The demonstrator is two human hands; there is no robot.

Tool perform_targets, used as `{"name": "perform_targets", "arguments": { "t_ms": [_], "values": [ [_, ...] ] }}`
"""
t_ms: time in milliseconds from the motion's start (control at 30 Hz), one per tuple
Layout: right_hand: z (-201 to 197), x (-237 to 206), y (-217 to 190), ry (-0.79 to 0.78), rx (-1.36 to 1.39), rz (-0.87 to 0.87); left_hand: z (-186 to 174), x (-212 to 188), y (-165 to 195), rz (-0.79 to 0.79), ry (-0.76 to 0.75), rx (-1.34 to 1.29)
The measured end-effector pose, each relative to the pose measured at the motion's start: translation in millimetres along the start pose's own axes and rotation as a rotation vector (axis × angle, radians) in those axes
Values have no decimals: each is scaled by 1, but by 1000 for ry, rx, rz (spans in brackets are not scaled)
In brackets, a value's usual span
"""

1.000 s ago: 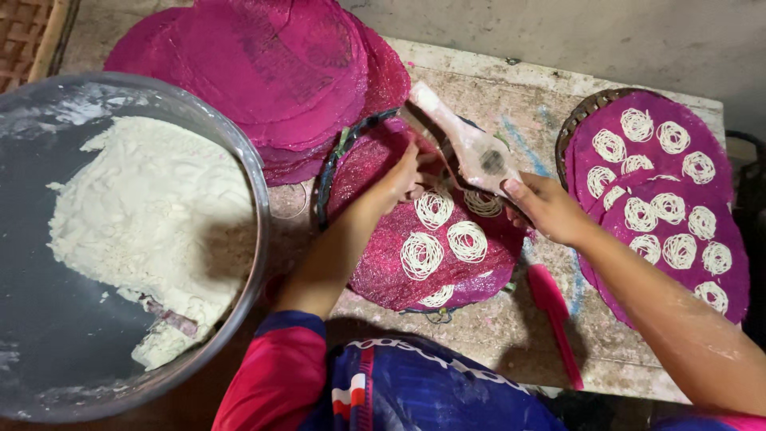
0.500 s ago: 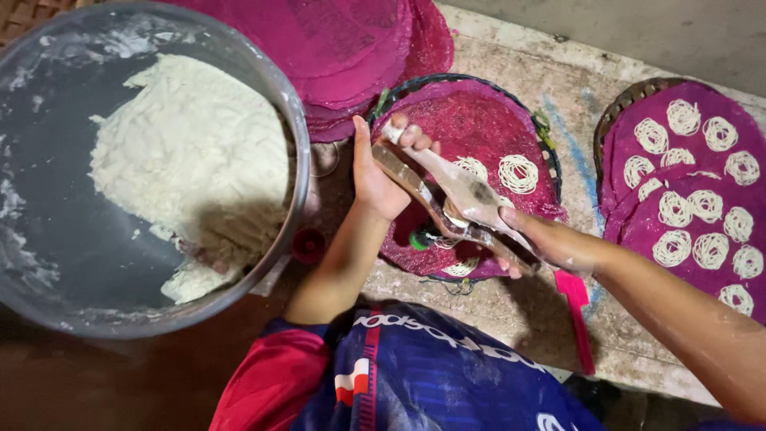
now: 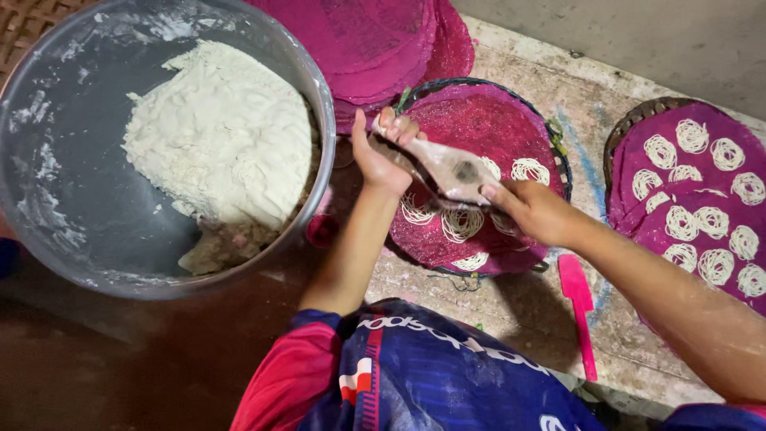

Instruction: The person scoops soft dough from a large basin into a handheld extruder press, then squeezes the press over round pink trays to extrude strands of dough into small nest shapes, repeating the fill-and-press cycle and covering finished nests with a pink cloth.

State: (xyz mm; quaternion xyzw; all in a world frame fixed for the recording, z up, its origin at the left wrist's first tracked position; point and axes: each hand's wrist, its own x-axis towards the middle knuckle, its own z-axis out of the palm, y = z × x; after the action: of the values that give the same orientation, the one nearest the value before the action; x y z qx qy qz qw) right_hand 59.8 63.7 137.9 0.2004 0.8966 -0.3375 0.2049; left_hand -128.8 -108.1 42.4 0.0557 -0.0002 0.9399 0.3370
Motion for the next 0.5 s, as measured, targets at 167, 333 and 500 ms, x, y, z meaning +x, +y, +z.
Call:
{"name": "perform_targets", "arguments": {
  "t_ms": [167, 333, 500],
  "values": [
    [13, 10, -7, 97, 131, -247, 4, 16, 17, 13, 7, 64],
    [12, 0, -7, -111, 201, 97, -4, 0, 6, 30, 151, 48],
    [-9, 12, 2, 71, -11, -8, 10, 21, -7, -1, 52, -35]
  ]
}}
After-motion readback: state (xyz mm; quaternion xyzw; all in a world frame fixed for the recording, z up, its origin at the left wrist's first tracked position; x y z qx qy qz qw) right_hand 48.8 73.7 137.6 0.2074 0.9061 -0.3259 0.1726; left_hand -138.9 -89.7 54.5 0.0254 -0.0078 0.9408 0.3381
